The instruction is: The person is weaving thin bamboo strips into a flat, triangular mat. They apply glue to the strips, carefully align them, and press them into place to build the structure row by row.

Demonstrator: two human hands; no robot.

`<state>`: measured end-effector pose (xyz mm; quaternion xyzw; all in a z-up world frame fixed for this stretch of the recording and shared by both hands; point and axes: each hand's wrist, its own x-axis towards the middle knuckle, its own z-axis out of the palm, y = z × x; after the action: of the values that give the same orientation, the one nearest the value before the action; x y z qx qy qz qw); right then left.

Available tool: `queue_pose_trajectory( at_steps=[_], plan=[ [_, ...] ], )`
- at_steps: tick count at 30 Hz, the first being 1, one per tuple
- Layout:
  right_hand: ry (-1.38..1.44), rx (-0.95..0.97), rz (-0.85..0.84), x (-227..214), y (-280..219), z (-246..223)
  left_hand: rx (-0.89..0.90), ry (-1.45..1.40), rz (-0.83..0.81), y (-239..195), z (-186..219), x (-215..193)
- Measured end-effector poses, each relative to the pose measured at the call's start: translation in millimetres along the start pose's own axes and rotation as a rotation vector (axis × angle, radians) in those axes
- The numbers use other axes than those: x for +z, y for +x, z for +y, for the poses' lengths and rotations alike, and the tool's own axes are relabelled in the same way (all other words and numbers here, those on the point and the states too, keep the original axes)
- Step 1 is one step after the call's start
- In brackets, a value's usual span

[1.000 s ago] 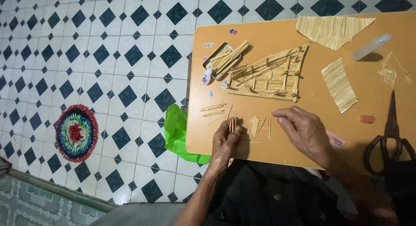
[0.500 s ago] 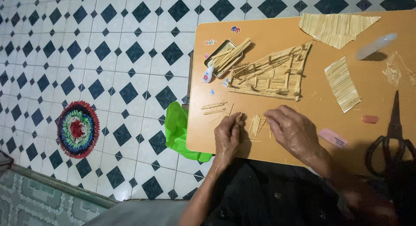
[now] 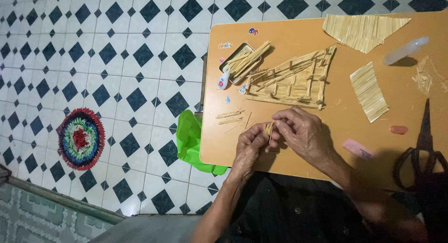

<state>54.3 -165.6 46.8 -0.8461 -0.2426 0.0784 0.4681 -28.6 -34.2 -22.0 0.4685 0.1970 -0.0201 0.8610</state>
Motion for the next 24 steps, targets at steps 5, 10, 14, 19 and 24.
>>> queue_pose_trajectory(
  at_steps=[5, 10, 14, 19, 24],
  plan=[
    [0.036, 0.055, 0.007, -2.6, -0.6, -6.1, -0.017, -0.052, -0.018, -1.5, 1.5, 3.7],
    [-0.003, 0.076, -0.007, -5.0, -0.8, -1.1, -0.031, -0.17, -0.017, -4.0, -2.2, 8.2],
    [0.098, 0.144, -0.048, -11.5, -0.2, 4.1, -0.051, -0.213, -0.026, -3.7, 1.0, 6.1],
    [0.222, 0.214, -0.034, -18.3, -3.8, 5.7, -0.096, -0.229, -0.038, -4.7, 3.2, 0.5],
    [0.277, 0.3, -0.081, -9.0, -7.5, 25.5, -0.077, -0.207, 0.015, -15.1, 2.8, 8.4]
  ],
)
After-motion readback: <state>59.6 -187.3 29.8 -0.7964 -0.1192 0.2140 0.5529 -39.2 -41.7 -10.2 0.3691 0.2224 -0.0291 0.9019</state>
